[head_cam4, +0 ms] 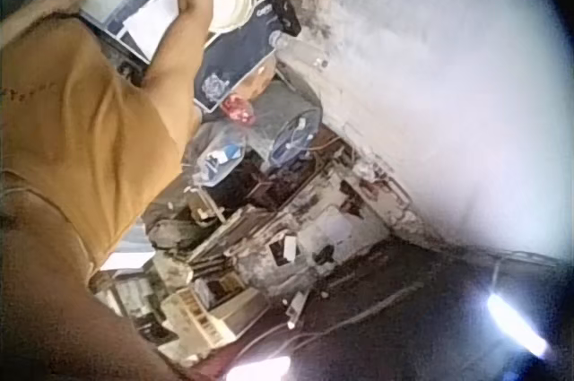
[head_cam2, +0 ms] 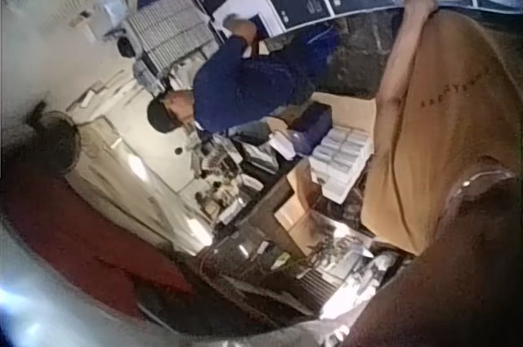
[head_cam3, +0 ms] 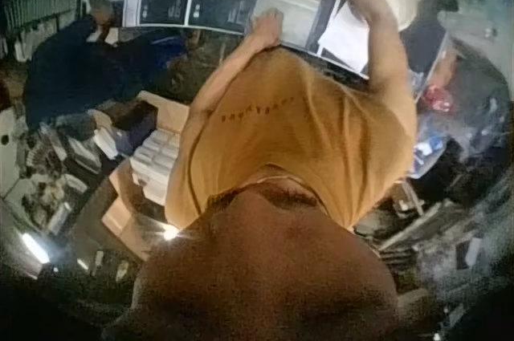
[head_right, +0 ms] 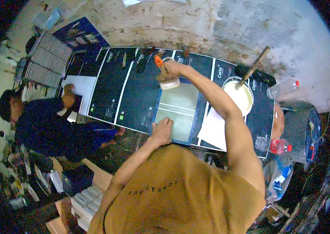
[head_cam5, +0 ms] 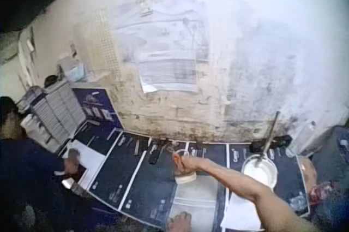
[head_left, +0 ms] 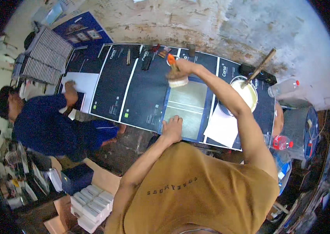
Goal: The person applies glue to rectangular paper boards using a brush and then moves the boards to one side of the table.
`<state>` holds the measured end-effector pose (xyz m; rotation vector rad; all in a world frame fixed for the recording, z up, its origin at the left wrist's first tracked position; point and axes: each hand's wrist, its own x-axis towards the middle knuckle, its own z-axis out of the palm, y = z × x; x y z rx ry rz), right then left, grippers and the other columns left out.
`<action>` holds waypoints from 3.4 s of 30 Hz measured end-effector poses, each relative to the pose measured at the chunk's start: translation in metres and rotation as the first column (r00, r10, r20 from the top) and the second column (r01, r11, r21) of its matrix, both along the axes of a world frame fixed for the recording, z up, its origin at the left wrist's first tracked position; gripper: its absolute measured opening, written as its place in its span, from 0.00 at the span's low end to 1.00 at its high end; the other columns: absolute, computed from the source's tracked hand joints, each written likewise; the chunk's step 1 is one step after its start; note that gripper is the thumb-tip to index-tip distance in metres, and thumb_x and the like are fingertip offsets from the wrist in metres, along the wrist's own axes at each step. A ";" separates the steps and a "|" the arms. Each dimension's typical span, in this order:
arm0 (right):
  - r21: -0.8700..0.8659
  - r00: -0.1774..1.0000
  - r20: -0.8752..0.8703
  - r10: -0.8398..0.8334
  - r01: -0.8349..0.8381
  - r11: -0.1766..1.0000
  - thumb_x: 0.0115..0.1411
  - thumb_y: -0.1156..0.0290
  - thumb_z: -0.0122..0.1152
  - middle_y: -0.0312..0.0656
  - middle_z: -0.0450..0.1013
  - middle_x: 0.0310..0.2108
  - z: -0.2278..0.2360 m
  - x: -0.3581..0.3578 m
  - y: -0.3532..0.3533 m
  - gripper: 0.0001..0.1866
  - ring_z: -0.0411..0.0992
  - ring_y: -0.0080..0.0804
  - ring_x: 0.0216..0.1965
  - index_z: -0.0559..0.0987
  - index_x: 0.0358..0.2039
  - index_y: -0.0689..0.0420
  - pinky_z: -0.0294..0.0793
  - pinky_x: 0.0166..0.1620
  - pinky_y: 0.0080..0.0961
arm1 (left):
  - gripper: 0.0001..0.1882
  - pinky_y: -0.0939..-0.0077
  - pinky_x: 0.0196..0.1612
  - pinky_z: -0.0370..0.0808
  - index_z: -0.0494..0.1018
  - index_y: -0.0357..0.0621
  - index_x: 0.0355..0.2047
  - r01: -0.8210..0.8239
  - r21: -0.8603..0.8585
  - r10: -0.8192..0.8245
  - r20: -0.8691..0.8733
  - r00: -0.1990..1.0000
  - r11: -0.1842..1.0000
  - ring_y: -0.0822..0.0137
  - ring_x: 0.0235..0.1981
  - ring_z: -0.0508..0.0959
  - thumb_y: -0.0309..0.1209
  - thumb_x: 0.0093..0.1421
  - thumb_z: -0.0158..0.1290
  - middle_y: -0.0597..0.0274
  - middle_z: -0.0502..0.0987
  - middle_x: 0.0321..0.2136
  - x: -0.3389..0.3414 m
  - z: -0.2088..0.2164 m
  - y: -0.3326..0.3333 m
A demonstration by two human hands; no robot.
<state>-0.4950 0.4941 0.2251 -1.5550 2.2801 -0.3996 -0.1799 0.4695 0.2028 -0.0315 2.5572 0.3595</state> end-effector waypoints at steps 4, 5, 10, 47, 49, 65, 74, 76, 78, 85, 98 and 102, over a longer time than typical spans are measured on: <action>-0.357 0.989 -0.150 -0.016 -0.039 0.933 0.55 0.52 0.67 0.50 0.78 0.26 -0.006 -0.004 -0.029 0.19 0.77 0.50 0.28 0.80 0.27 0.57 0.74 0.31 0.43 | 0.48 0.37 0.60 0.62 0.60 0.45 0.62 -0.034 0.018 0.034 -0.013 0.999 0.999 0.51 0.62 0.66 0.34 0.41 0.72 0.54 0.62 0.61 0.003 -0.005 -0.001; -0.205 0.994 -0.067 0.086 -0.098 0.974 0.55 0.53 0.67 0.50 0.79 0.28 0.013 0.010 -0.036 0.18 0.77 0.50 0.29 0.80 0.27 0.56 0.74 0.32 0.43 | 0.48 0.37 0.60 0.62 0.60 0.45 0.62 -0.054 0.039 0.054 -0.022 0.998 0.998 0.51 0.62 0.66 0.34 0.41 0.72 0.54 0.62 0.61 0.006 -0.005 -0.002; -0.003 0.878 0.149 0.455 -0.460 0.888 0.53 0.60 0.68 0.50 0.79 0.31 -0.033 0.072 -0.043 0.12 0.78 0.50 0.32 0.81 0.31 0.55 0.75 0.34 0.43 | 0.47 0.36 0.58 0.63 0.61 0.44 0.61 -0.052 0.076 0.054 -0.035 0.998 0.996 0.50 0.61 0.67 0.34 0.41 0.72 0.53 0.63 0.60 0.003 -0.005 -0.003; -0.452 0.111 0.359 -0.927 0.889 -0.069 0.55 0.58 0.71 0.46 0.79 0.22 -0.072 0.232 0.170 0.18 0.79 0.34 0.26 0.81 0.25 0.63 0.77 0.33 0.33 | 0.41 0.33 0.56 0.59 0.68 0.33 0.51 0.042 0.088 -0.027 -0.170 0.985 0.995 0.50 0.57 0.68 0.51 0.45 0.67 0.47 0.68 0.51 0.003 -0.008 -0.064; -0.422 -0.174 0.144 -0.974 0.880 -0.219 0.52 0.57 0.73 0.43 0.80 0.24 -0.047 0.250 0.224 0.19 0.78 0.32 0.27 0.83 0.26 0.63 0.78 0.35 0.32 | 0.40 0.40 0.53 0.61 0.68 0.33 0.51 0.055 0.097 -0.033 -0.219 0.975 0.994 0.50 0.54 0.70 0.49 0.46 0.66 0.47 0.68 0.49 0.004 -0.024 -0.070; -0.476 0.131 0.646 -0.752 0.839 -0.263 0.60 0.57 0.69 0.41 0.76 0.36 -0.028 0.217 0.082 0.19 0.73 0.30 0.37 0.77 0.39 0.61 0.73 0.41 0.30 | 0.39 0.62 0.54 0.74 0.65 0.29 0.55 -0.440 0.633 0.563 0.008 0.826 0.637 0.51 0.50 0.76 0.39 0.48 0.65 0.42 0.74 0.50 -0.103 -0.087 -0.158; -0.350 0.266 0.314 -0.911 0.925 0.150 0.58 0.50 0.64 0.48 0.77 0.20 -0.033 0.163 0.056 0.23 0.77 0.45 0.23 0.80 0.24 0.60 0.76 0.30 0.39 | 0.22 0.69 0.40 0.77 0.80 0.33 0.40 -0.515 0.633 0.590 0.111 0.799 0.578 0.62 0.36 0.83 0.36 0.47 0.63 0.51 0.84 0.37 -0.110 -0.083 -0.167; -0.451 0.123 0.175 -0.977 0.892 0.032 0.58 0.55 0.65 0.46 0.77 0.18 -0.023 0.169 0.083 0.20 0.77 0.42 0.20 0.79 0.22 0.61 0.75 0.28 0.37 | 0.22 0.69 0.40 0.77 0.80 0.34 0.40 -0.504 0.642 0.598 0.088 0.797 0.578 0.63 0.36 0.83 0.36 0.46 0.63 0.52 0.84 0.38 -0.113 -0.093 -0.163; -0.602 0.186 0.331 -0.925 0.796 -0.055 0.57 0.57 0.67 0.44 0.77 0.21 -0.026 0.189 0.078 0.17 0.77 0.39 0.25 0.79 0.24 0.60 0.75 0.33 0.34 | 0.23 0.69 0.41 0.77 0.80 0.34 0.42 -0.478 0.670 0.565 0.106 0.818 0.567 0.62 0.37 0.83 0.36 0.47 0.63 0.52 0.84 0.37 -0.112 -0.097 -0.164; -0.426 0.094 0.337 -0.937 0.903 -0.062 0.57 0.61 0.68 0.44 0.78 0.27 -0.068 0.296 0.066 0.14 0.78 0.34 0.31 0.80 0.29 0.60 0.75 0.40 0.34 | 0.23 0.70 0.40 0.77 0.79 0.30 0.42 -0.464 0.667 0.472 0.186 0.862 0.583 0.62 0.37 0.82 0.35 0.50 0.63 0.51 0.83 0.36 -0.122 -0.115 -0.178; -0.261 -0.245 0.615 -0.750 0.834 -0.486 0.58 0.65 0.67 0.39 0.77 0.30 -0.042 0.410 0.086 0.12 0.75 0.33 0.39 0.78 0.32 0.61 0.72 0.49 0.30 | 0.13 0.72 0.34 0.70 0.77 0.37 0.34 -0.468 0.700 0.488 0.193 0.851 0.539 0.70 0.29 0.74 0.32 0.51 0.61 0.64 0.77 0.28 -0.120 -0.095 -0.177; -0.547 -0.298 0.381 -0.875 0.690 -0.474 0.63 0.67 0.62 0.39 0.75 0.33 -0.096 0.483 0.209 0.11 0.73 0.32 0.35 0.76 0.35 0.63 0.74 0.45 0.32 | 0.15 0.72 0.35 0.74 0.77 0.37 0.36 -0.459 0.677 0.450 0.207 0.869 0.576 0.68 0.30 0.78 0.32 0.50 0.61 0.61 0.80 0.30 -0.123 -0.092 -0.196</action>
